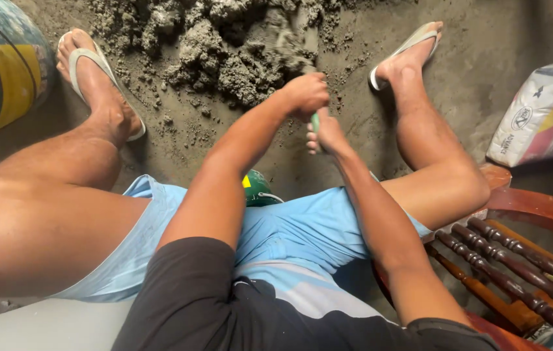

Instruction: Mixing cement and sand with water using a hand trowel while sitting on a chair.

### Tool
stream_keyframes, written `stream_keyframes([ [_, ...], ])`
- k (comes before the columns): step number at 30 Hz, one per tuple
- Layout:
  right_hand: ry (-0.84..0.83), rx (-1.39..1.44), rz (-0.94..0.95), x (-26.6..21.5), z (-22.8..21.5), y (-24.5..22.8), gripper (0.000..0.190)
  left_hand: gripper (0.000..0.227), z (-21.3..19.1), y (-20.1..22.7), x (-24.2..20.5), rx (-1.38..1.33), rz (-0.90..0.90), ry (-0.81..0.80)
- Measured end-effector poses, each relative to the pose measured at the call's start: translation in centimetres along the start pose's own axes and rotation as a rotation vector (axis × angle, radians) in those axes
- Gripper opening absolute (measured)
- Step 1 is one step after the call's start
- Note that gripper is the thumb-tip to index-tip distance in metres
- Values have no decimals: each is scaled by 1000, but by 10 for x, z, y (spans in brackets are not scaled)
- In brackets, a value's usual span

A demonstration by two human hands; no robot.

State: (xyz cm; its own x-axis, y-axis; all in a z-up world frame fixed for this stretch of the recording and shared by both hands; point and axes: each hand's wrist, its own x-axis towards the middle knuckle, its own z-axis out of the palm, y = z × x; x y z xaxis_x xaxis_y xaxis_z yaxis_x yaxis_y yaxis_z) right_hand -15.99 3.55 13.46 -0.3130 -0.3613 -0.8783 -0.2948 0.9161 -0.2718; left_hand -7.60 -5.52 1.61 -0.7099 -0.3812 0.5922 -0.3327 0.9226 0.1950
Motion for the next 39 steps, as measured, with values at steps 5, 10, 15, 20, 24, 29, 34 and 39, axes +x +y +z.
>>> stream_keyframes([
  [5, -182, -63, -23, -42, 25, 8, 62, 17, -68, 36, -52, -38, -153, -66],
  [10, -199, -131, -30, -49, -9, 21, 60, 26, -40, 60, -50, -134, -234, -231],
  [15, 32, -183, -224, -77, -87, 43, 46, 15, 9, 93, 31, -230, -141, 5],
  [20, 162, -447, -416, -40, -122, 81, 34, 8, 77, 119, 79, -200, -130, -226],
  [24, 76, -482, -234, 1, -79, 100, 20, 15, 155, 137, 67, -203, -144, -604],
  [29, 38, -534, -276, 22, -21, -4, 7, 16, 103, 63, 2, 4, -341, -542],
  [34, -30, -616, -281, 16, 13, -80, 16, 28, -44, -29, 1, 29, -349, -987],
  [39, 52, -1189, -585, -30, 29, -74, 17, 14, -56, -9, -49, 151, -469, -263],
])
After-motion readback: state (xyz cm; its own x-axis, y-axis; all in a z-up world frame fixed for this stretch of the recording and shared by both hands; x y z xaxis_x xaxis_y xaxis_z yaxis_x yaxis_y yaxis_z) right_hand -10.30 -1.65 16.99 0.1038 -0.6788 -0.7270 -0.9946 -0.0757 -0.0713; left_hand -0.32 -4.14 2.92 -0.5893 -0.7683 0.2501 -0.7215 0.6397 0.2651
